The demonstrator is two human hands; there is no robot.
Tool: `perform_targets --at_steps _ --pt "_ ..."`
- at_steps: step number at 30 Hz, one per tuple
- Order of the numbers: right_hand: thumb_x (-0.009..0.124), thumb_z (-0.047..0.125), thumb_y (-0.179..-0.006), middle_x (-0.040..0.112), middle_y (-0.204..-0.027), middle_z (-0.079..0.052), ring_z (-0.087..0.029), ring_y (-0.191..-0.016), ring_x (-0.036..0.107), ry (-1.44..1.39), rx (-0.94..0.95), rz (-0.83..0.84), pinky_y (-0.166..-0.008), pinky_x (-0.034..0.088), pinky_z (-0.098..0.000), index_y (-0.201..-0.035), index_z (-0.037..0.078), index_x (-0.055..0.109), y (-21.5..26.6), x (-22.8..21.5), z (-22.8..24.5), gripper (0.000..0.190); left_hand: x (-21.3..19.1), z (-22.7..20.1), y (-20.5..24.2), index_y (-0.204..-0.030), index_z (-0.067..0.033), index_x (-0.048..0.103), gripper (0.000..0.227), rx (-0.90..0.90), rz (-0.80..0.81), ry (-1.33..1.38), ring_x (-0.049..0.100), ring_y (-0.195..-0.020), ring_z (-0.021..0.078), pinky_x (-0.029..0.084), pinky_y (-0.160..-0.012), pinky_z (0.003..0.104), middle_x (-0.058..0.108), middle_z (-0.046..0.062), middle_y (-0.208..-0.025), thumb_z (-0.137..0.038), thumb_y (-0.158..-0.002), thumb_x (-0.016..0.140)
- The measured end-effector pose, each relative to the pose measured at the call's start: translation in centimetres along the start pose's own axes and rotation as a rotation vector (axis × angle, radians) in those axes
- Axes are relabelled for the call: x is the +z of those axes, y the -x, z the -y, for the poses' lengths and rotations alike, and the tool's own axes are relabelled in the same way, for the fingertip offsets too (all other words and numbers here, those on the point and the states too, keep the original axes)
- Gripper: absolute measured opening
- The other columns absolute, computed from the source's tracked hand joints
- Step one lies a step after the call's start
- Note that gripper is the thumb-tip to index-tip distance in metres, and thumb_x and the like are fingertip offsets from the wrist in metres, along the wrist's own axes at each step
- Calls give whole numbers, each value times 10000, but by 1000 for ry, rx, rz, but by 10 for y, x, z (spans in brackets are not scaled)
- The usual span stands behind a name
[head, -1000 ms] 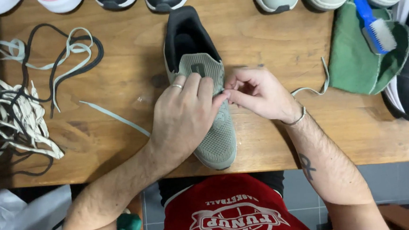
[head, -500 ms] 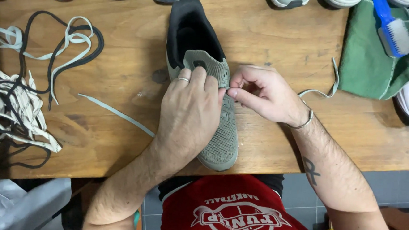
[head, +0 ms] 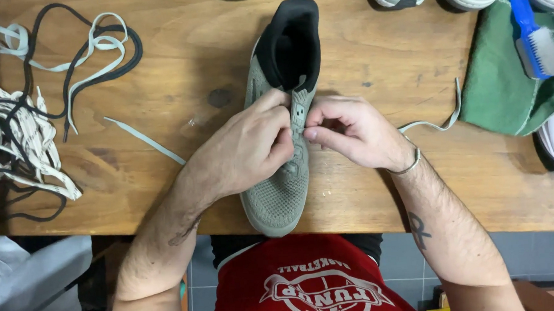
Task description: The person laces a light gray sneaker by threading the laces through the eyelets and tying a knot. They then place the shoe on a wooden table among other shoes and cleaning supplies.
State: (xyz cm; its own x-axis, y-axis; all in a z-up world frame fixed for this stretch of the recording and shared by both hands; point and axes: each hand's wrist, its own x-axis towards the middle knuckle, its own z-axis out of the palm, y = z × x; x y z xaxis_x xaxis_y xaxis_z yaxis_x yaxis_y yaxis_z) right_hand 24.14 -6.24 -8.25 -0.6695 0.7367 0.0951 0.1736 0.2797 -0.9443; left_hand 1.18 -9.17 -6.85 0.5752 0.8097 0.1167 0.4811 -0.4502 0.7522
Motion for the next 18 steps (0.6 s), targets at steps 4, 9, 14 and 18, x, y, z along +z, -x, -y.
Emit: perform_targets --at_steps 4,9,14,18 --pt "672 66 -990 625 -734 -111 -183 -692 674 -104 43 10 -622 625 -331 -903 20 706 9 -3 -10 103 -9 -14 -5 -810 -83 489 266 25 -35 27 600 -785 269 528 -692 373 439 50 -892 -198 -1048 517" --pt "537 84 -1044 666 -912 -39 -148 -802 684 -15 3 99 -752 575 -276 -902 71 604 12 -11 1 157 8 -21 -9 -1316 -142 555 716 125 -138 -193 367 -1423 441 444 -1142 625 317 200 -1523 -307 -757 971" --pt "497 91 -1045 626 -898 -67 -183 -828 766 -108 78 209 -751 669 -279 -908 56 546 16 -23 7 150 9 -24 -11 -1185 -154 580 444 105 -222 -268 406 -1418 398 445 -1048 604 398 182 -1505 -260 -822 812" --pt "486 126 -1055 630 -929 -81 -217 -833 804 -140 136 275 -761 707 -283 -936 54 540 15 -27 7 149 6 -22 -10 -1154 -134 568 455 101 -223 -247 419 -1393 401 447 -1073 584 417 185 -1484 -250 -799 828"
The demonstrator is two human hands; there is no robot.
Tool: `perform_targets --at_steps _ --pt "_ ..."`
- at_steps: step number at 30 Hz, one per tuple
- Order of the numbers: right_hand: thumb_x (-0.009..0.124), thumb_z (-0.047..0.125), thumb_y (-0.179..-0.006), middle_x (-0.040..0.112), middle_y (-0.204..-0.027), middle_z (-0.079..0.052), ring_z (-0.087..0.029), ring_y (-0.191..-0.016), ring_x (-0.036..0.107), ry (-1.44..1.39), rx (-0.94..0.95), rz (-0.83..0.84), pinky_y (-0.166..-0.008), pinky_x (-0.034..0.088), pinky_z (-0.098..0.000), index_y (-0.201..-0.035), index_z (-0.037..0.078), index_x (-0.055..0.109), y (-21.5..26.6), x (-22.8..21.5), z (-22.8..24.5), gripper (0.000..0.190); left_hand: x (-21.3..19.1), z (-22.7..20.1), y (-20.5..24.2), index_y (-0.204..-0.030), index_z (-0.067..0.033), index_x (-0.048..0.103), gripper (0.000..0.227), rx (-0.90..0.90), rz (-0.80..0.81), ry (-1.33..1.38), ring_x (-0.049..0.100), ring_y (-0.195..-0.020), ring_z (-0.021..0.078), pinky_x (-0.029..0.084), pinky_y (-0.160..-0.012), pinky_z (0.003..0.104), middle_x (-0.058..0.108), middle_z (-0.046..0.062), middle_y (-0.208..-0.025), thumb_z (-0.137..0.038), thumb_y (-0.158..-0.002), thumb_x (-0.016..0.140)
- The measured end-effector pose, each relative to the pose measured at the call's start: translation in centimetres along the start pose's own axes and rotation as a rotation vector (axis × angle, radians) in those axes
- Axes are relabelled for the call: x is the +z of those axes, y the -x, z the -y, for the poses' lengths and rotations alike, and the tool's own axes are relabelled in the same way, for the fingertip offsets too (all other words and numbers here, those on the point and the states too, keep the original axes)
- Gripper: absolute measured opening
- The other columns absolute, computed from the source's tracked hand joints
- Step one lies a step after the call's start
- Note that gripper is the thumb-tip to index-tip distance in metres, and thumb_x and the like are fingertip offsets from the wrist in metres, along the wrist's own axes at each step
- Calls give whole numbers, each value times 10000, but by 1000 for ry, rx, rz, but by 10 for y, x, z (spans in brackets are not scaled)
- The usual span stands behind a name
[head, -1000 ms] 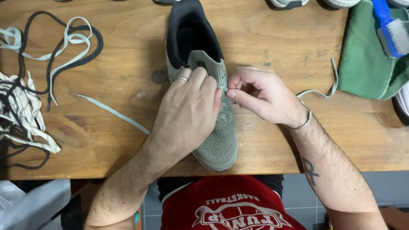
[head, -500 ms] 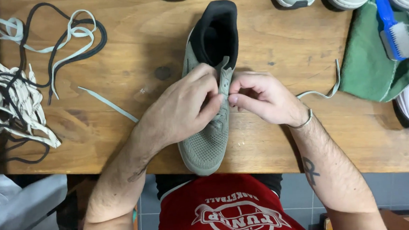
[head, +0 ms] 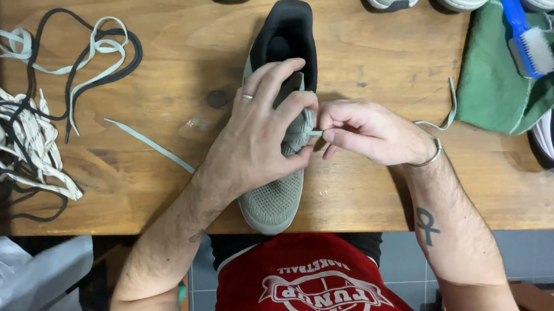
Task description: The person laces a light gray sneaker by threading the laces through the eyelets and tying a knot. They then place the shoe on a wooden table among other shoes and cleaning supplies.
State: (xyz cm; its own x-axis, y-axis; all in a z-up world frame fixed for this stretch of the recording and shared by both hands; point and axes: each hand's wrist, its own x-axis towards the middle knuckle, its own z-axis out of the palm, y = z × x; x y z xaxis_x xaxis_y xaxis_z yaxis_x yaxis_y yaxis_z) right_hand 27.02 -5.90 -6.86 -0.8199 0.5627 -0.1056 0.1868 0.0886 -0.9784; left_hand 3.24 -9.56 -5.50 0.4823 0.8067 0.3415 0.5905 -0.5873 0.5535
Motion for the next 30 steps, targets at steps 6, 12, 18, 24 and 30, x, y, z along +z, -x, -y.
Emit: perform_targets --at_steps 6,12,18,24,30 --pt "549 269 -1047 658 -899 0 -103 -777 567 160 -56 -14 -723 490 -252 -991 79 631 1 -4 2 215 -19 14 -3 -1471 -37 471 817 56 -40 -68 512 -1371 351 357 -1117 513 581 149 -1427 -662 -952 559" --pt "558 277 -1047 621 -872 -4 -140 -788 552 243 -105 -72 -759 482 -284 -983 74 664 -5 6 5 239 -36 34 -40 -1229 21 545 631 137 321 -243 630 -1034 381 300 -1171 554 676 181 -946 -485 -918 758" --pt "615 193 -1035 629 -876 -11 -118 -795 539 173 -119 -120 -756 462 -259 -937 56 665 -3 4 -7 176 -52 9 -105 -1061 -109 743 585 -146 945 -412 691 -865 349 571 -658 505 679 142 -921 -648 -834 765" --pt "618 129 -1027 620 -900 -41 -174 -851 583 223 -226 -146 -826 482 -302 -913 46 669 -5 4 -4 150 -59 13 -110 -823 -82 588 450 -142 993 -311 539 -664 270 415 -611 451 597 75 -728 -493 -1006 582" --pt "627 156 -1020 681 -943 -30 -148 -876 618 218 -160 -129 -832 495 -283 -981 55 711 -3 5 -4 137 -65 10 -99 -1078 -250 728 324 -430 815 -64 654 -727 136 474 -649 334 788 -31 -974 -521 -913 663"
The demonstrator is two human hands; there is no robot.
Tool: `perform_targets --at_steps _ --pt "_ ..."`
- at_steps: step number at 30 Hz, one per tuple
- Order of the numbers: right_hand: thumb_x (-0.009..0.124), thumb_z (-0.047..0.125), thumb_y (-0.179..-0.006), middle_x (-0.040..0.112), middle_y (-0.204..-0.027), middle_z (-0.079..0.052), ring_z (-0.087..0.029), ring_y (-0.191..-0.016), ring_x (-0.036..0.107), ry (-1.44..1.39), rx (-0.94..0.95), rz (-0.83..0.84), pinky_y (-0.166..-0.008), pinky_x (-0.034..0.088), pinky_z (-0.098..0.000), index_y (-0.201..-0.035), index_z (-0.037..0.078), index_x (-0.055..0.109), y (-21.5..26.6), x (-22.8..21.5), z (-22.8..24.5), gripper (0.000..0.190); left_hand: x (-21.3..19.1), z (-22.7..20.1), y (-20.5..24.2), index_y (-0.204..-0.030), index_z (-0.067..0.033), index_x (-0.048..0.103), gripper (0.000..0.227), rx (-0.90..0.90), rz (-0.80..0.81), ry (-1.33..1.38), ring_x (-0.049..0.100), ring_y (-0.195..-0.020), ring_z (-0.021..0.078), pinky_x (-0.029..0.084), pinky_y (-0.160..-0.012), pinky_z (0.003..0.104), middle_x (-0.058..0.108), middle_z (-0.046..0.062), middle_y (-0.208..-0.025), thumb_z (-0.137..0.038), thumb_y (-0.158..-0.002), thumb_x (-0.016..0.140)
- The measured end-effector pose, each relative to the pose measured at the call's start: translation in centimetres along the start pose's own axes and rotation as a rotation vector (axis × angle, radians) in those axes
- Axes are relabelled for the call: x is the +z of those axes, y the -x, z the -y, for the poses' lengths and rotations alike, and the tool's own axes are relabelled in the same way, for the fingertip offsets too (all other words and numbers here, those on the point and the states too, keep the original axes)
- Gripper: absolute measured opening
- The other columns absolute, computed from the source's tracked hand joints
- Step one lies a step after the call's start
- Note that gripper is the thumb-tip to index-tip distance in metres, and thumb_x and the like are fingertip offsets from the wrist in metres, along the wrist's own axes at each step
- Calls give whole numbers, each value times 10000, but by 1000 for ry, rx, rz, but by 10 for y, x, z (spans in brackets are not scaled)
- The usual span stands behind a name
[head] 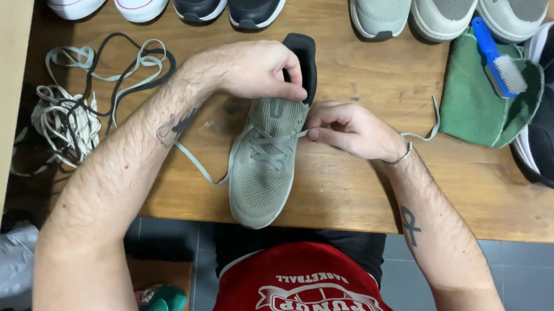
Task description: The person laces a light gray sneaker by threading the laces through the eyelets and tying a knot. They then place the shoe on a wooden table among other shoes and cleaning supplies.
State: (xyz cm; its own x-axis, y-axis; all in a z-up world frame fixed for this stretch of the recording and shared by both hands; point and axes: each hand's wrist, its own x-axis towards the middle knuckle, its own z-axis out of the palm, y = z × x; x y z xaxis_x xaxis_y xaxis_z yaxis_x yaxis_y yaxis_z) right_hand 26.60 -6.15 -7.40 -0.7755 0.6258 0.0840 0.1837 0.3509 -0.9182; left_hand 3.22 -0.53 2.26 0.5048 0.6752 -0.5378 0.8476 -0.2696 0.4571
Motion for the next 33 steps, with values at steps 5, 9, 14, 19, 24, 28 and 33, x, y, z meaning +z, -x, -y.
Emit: perform_targets --at_steps 5,9,14,19,24,28,33 --pt "675 132 -984 665 -857 -82 -182 -765 623 49 8 -78 -709 514 -327 -945 45 698 1 1 -4 97 15 -7 11 -975 -180 749 449 74 -64 -289 692 -959 255 531 -850 402 760 34 -828 -613 -857 733" --pt "823 143 -918 661 -1038 -84 -173 -815 673 91 -72 -360 -713 581 -283 -1089 51 706 1 0 -4 227 22 1 19 -1183 -153 626 399 248 -290 -272 638 -1190 304 432 -1026 504 727 53 -1133 -426 -918 744" --pt "765 95 -906 668 -1159 -151 -179 -741 688 77 -75 -217 -625 586 -314 -1179 4 690 -10 -3 36 298 20 7 40 -1196 -138 640 460 176 -243 -118 643 -1190 360 510 -979 532 724 96 -1196 -415 -859 785" --pt "747 88 -885 687 -760 -125 -208 -599 689 140 90 116 -552 569 -337 -866 -6 735 -40 -14 54 97 20 17 19 -1047 -195 731 476 155 -39 -176 736 -992 312 565 -893 437 784 53 -978 -562 -761 832" --pt "792 176 -876 584 -556 -88 -150 -502 583 133 55 201 -472 480 -339 -634 45 654 -30 -27 16 308 15 41 15 -1052 -81 713 558 299 109 -81 730 -973 370 575 -866 470 775 152 -978 -508 -725 862" --pt "830 220 -862 602 -552 -34 -136 -488 563 74 -27 188 -486 487 -304 -627 104 697 -25 -23 12 294 26 53 14 -911 -97 730 468 309 146 46 699 -816 224 574 -786 382 764 97 -802 -496 -724 889" --pt "770 217 -908 609 -519 -50 -156 -437 571 97 13 253 -455 487 -289 -631 120 746 -30 -14 37 295 36 35 29 -696 -55 601 609 336 97 65 566 -649 183 504 -609 373 619 150 -608 -633 -842 727"
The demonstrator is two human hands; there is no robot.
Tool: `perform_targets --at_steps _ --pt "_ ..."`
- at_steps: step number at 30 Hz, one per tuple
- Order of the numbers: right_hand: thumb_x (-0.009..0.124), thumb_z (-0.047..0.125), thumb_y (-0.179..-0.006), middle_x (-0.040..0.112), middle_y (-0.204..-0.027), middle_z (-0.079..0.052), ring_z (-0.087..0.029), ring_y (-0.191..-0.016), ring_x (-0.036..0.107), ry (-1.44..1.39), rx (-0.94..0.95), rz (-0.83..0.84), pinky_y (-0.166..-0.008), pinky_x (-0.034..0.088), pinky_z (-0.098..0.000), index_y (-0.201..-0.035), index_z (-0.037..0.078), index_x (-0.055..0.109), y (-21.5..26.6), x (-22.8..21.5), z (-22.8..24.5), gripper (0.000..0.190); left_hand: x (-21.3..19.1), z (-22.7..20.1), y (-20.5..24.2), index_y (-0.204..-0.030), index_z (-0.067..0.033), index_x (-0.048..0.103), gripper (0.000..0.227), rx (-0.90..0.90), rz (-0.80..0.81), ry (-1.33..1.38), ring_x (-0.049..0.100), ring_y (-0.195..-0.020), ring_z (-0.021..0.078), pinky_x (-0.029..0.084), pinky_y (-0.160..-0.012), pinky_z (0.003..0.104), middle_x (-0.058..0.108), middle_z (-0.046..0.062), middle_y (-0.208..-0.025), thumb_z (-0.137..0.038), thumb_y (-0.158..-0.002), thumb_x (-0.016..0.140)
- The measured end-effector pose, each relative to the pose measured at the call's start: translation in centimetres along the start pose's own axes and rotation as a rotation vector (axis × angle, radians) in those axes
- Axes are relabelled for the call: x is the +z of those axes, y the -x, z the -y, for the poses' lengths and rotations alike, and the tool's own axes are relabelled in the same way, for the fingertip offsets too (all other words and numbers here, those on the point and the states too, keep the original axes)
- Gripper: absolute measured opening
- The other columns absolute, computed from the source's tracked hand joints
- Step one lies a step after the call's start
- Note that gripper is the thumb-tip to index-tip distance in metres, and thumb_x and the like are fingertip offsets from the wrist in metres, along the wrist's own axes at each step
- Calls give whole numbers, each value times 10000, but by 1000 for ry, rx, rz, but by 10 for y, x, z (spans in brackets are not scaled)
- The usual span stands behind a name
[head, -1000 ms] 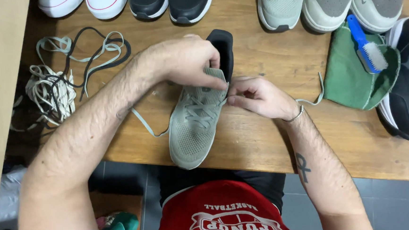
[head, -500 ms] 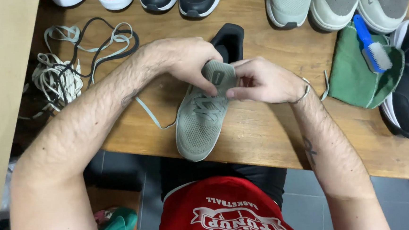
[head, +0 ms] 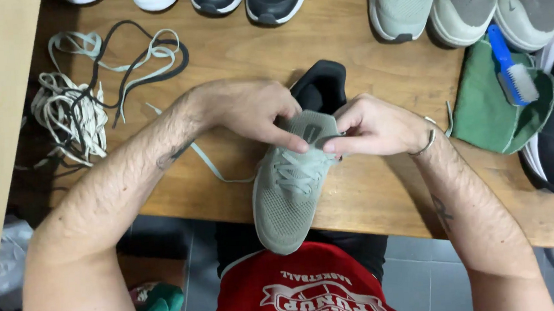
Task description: The person laces a light gray sneaker by threading the laces through the eyelets and tying a knot. They then place the shoe on a wooden table among other shoes and cleaning supplies.
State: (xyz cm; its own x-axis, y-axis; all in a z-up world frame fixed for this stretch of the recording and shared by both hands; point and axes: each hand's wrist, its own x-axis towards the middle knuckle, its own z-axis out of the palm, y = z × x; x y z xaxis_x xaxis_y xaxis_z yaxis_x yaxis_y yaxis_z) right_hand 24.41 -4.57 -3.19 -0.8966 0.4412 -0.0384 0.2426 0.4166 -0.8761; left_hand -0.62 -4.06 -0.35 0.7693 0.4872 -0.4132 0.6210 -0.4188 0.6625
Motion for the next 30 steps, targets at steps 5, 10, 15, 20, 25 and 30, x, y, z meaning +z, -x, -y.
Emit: perform_targets --at_steps 5,10,15,20,25,30 --pt "742 217 -946 519 -495 -79 -180 -412 493 68 15 -19 -426 416 -323 -556 79 612 3 3 -9 433 4 7 -3 -621 -60 530 617 -29 -7 -54 523 -553 205 463 -537 339 539 112 -522 -593 -851 741" --pt "711 208 -987 417 -493 -71 -188 -413 385 93 -49 -98 -429 376 -322 -532 93 461 6 4 -26 531 3 21 -5 -548 -131 455 618 -45 -22 -34 474 -501 158 429 -485 303 502 33 -468 -556 -793 831" --pt "698 142 -996 509 -579 -63 -180 -505 494 62 -97 -217 -514 433 -312 -616 77 547 6 -2 1 414 0 1 -2 -674 -57 507 626 -29 -139 -4 555 -606 289 480 -583 397 546 204 -620 -607 -932 656" --pt "760 168 -966 675 -1010 -126 -228 -798 661 144 -82 -491 -686 563 -327 -987 27 682 24 1 -17 162 0 1 -10 -688 -62 509 615 -88 -182 -80 577 -620 296 500 -613 393 564 179 -620 -574 -1029 525" --pt "727 257 -994 640 -926 -99 -250 -825 664 168 -70 -691 -738 558 -346 -948 55 704 46 18 -36 208 -9 -2 -17 -688 -109 569 540 -172 -186 -109 618 -640 261 513 -625 371 623 116 -636 -522 -1033 532" --pt "571 207 -1059 660 -843 -170 -362 -778 691 62 -42 -415 -734 550 -454 -943 53 702 36 36 -40 234 -25 -30 -9 -856 -110 659 402 -282 -144 -186 707 -897 375 559 -769 465 728 185 -853 -446 -1040 538"
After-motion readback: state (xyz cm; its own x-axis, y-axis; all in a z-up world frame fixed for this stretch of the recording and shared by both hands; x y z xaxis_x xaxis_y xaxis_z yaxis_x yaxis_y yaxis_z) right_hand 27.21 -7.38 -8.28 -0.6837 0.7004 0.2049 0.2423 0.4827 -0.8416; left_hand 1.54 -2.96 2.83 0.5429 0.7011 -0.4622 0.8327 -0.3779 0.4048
